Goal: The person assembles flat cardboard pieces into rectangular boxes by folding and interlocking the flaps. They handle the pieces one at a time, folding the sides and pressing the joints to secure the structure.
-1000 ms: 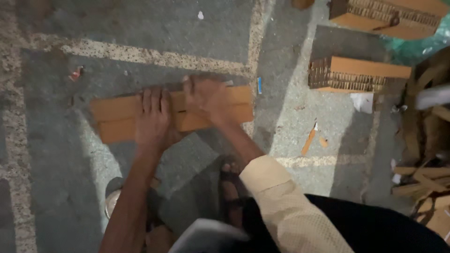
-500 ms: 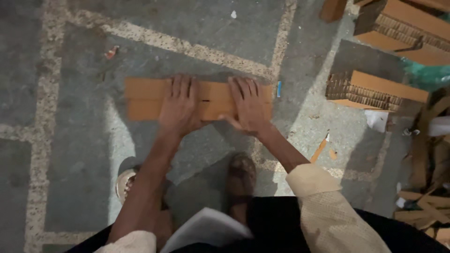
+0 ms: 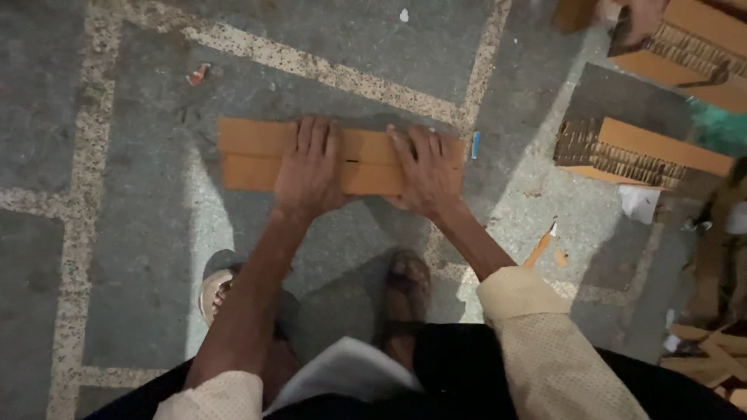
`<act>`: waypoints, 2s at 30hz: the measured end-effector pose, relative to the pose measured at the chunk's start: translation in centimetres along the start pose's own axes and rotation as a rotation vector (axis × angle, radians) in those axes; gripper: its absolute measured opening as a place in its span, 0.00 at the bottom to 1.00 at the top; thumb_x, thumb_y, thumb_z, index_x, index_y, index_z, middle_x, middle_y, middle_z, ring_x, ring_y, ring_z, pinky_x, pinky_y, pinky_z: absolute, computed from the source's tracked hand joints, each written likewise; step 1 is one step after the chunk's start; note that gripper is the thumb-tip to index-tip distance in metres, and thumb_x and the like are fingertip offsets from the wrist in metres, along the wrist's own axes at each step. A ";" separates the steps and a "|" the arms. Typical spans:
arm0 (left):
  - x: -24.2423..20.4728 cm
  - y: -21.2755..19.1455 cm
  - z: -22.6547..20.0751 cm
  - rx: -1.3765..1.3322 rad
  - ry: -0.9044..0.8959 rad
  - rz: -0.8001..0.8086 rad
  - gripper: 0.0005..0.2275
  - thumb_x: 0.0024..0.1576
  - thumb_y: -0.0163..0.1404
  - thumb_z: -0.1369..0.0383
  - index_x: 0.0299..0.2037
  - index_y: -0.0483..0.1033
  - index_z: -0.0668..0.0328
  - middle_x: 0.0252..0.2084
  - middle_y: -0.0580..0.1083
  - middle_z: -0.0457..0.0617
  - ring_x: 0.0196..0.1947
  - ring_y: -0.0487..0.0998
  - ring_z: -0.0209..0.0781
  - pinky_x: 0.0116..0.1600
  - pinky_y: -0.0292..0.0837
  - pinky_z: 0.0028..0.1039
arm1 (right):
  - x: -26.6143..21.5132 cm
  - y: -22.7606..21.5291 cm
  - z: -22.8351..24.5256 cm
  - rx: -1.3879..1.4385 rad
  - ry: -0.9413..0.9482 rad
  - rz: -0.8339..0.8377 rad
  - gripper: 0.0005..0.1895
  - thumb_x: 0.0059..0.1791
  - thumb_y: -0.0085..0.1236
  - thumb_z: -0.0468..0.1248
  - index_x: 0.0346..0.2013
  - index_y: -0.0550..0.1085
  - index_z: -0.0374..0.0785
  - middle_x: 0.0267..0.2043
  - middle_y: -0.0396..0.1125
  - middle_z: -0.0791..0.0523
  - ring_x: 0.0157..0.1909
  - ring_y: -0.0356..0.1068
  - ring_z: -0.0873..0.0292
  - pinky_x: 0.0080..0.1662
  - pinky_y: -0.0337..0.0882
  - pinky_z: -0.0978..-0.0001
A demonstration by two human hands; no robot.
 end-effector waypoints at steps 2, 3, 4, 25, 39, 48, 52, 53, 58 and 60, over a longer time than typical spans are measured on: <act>-0.1 -0.3 0.0 -0.017 0.004 0.021 0.51 0.43 0.61 0.36 0.63 0.62 0.77 0.61 0.66 0.69 0.65 0.62 0.67 0.69 0.52 0.58 | 0.0 -0.5 0.3 0.044 0.002 -0.024 0.62 0.32 0.75 0.58 0.74 0.56 0.42 0.63 0.57 0.45 0.65 0.56 0.40 0.67 0.55 0.41; 0.1 -0.7 0.1 -0.037 0.004 0.007 0.51 0.41 0.62 0.36 0.63 0.62 0.77 0.61 0.65 0.69 0.65 0.62 0.68 0.69 0.52 0.58 | 0.1 -0.8 0.4 0.067 0.005 -0.042 0.62 0.32 0.75 0.58 0.74 0.56 0.42 0.63 0.57 0.45 0.65 0.56 0.40 0.67 0.55 0.42; -0.1 -1.0 -0.1 -0.063 0.002 -0.004 0.52 0.40 0.63 0.36 0.63 0.62 0.78 0.62 0.65 0.70 0.65 0.62 0.68 0.70 0.51 0.58 | 0.0 -0.8 0.5 0.043 0.016 -0.030 0.62 0.32 0.75 0.58 0.74 0.56 0.42 0.63 0.57 0.45 0.65 0.57 0.40 0.67 0.55 0.42; -4.0 -3.1 9.5 -0.079 0.009 0.051 0.53 0.36 0.68 0.40 0.64 0.60 0.74 0.60 0.62 0.66 0.63 0.61 0.67 0.68 0.58 0.53 | -0.1 -2.2 1.3 0.006 -0.070 -0.176 0.55 0.40 0.67 0.65 0.71 0.60 0.37 0.63 0.57 0.46 0.62 0.58 0.41 0.64 0.57 0.41; -3.9 -5.0 9.4 -0.164 0.013 0.008 0.48 0.33 0.70 0.42 0.62 0.66 0.63 0.59 0.65 0.60 0.61 0.62 0.67 0.64 0.62 0.56 | -2.7 -1.6 -4.1 0.078 -0.017 -0.109 0.58 0.36 0.74 0.63 0.69 0.60 0.37 0.61 0.57 0.44 0.62 0.56 0.40 0.62 0.57 0.40; -3.9 -5.3 9.7 -0.152 -0.006 -0.012 0.46 0.37 0.68 0.41 0.62 0.66 0.61 0.59 0.66 0.60 0.60 0.64 0.70 0.60 0.68 0.57 | -2.7 -1.2 -4.6 0.101 0.074 -0.020 0.58 0.32 0.74 0.59 0.68 0.61 0.38 0.60 0.56 0.44 0.62 0.56 0.39 0.63 0.60 0.41; -4.0 -4.1 9.5 -0.069 -0.002 0.135 0.52 0.31 0.70 0.46 0.67 0.61 0.59 0.62 0.63 0.63 0.62 0.62 0.74 0.59 0.65 0.59 | -2.2 -0.4 -5.8 0.157 0.074 0.035 0.57 0.32 0.75 0.57 0.68 0.60 0.37 0.62 0.55 0.41 0.63 0.55 0.35 0.59 0.61 0.38; -3.4 -3.6 9.9 -0.038 0.003 0.193 0.54 0.30 0.72 0.47 0.68 0.59 0.58 0.63 0.62 0.63 0.62 0.61 0.76 0.58 0.64 0.60 | -1.3 -0.4 -6.5 0.161 0.051 0.050 0.60 0.29 0.76 0.57 0.67 0.59 0.36 0.62 0.54 0.39 0.63 0.54 0.34 0.58 0.60 0.37; -4.2 -4.2 12.0 -0.250 0.082 0.224 0.49 0.35 0.71 0.62 0.67 0.55 0.62 0.61 0.60 0.68 0.61 0.64 0.73 0.61 0.69 0.54 | -2.4 0.1 -7.5 0.338 0.018 0.216 0.61 0.29 0.75 0.52 0.70 0.55 0.37 0.63 0.53 0.41 0.64 0.54 0.34 0.61 0.62 0.40; -4.0 -3.9 11.7 -0.269 0.102 0.216 0.47 0.36 0.71 0.63 0.66 0.55 0.64 0.60 0.61 0.70 0.60 0.65 0.72 0.61 0.69 0.54 | -2.5 0.3 -7.2 0.290 0.007 0.209 0.59 0.32 0.75 0.53 0.70 0.55 0.38 0.62 0.54 0.42 0.64 0.56 0.35 0.62 0.63 0.41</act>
Point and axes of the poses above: each hand's wrist, its own x-axis towards the middle knuckle, its own y-axis out of the palm, z = x × y, the point moved 9 cm from there along x, towards the middle knuckle
